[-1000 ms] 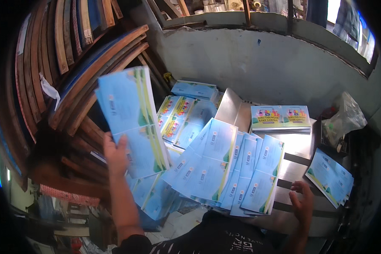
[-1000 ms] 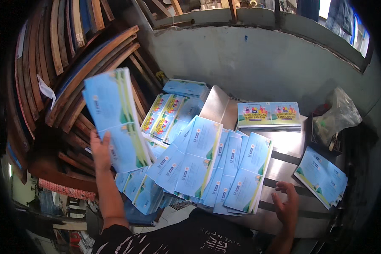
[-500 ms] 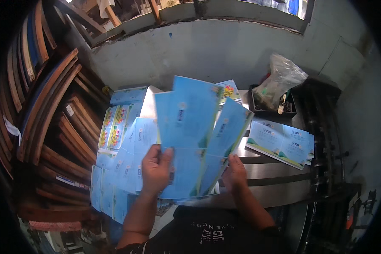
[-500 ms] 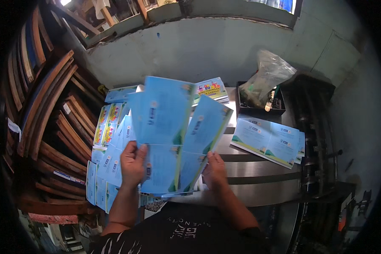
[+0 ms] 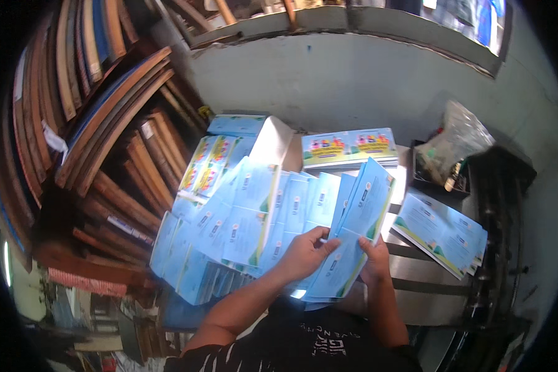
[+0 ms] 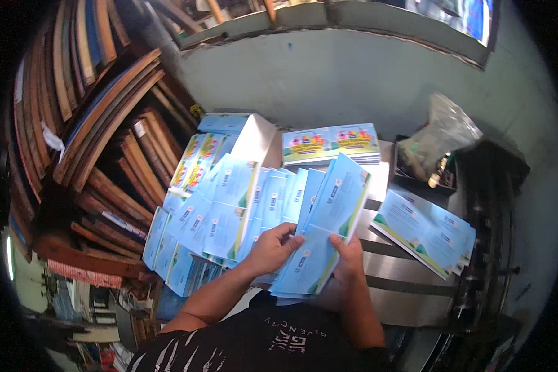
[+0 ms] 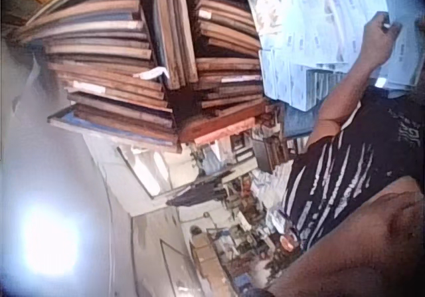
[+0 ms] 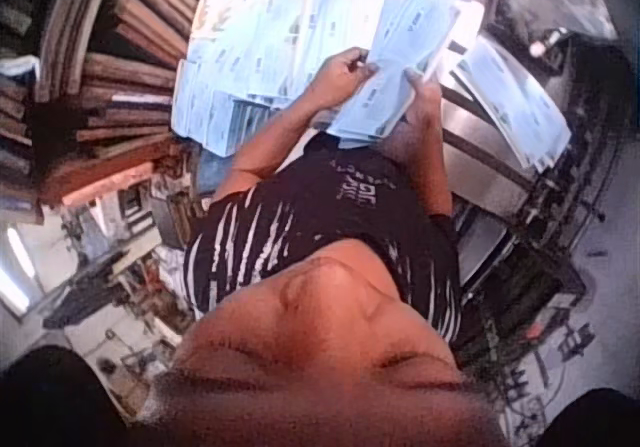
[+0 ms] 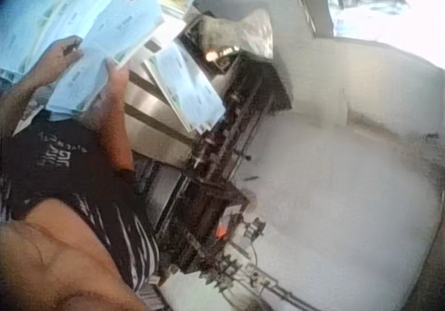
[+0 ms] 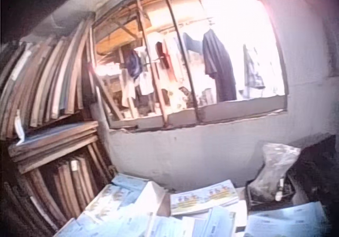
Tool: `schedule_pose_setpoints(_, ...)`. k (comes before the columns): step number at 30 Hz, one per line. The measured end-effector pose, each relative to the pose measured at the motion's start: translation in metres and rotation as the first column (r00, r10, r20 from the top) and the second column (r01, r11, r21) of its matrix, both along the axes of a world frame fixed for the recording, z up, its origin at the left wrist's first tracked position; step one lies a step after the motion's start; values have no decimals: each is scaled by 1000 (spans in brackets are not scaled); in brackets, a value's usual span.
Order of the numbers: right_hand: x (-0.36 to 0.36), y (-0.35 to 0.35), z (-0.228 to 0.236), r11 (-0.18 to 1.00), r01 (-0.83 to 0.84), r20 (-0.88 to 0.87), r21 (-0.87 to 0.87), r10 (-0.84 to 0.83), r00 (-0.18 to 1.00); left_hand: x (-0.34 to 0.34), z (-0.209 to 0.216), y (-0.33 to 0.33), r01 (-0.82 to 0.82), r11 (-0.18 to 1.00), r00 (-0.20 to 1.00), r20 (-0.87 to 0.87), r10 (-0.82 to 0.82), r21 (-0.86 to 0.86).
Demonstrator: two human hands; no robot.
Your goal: The person aligns and stacks printed paper sheets by hand, then inserts inner pages into covers and folds the booklets together on the work surface.
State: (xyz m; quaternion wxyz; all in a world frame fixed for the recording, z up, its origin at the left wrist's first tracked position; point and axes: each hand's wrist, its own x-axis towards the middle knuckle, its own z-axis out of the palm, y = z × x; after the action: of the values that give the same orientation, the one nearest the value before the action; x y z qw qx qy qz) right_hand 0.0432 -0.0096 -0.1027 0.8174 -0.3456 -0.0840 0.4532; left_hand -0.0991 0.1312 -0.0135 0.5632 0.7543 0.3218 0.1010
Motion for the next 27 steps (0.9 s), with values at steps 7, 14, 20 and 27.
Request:
schedule_pose_setpoints(7, 1, 30, -37, 926, 7, 238, -378, 90, 967, -118, -10, 218, -158, 863, 624, -629, 464, 480)
schedule_pose_setpoints(14, 0, 31, -44, 860, 126, 421, -494, 110, 900, -114, 28, 189, 104, 855, 721, -631, 286, 507)
schedule_pose_setpoints(20, -3, 34, -50, 842, 154, 419, -517, 93, 903, -205, 59, 224, -380, 694, 837, -92, 539, 612)
schedule_pose_setpoints(27, 8, 33, -42, 847, 77, 310, -527, 108, 944, -122, 95, 157, -284, 936, 957, 117, 264, 210)
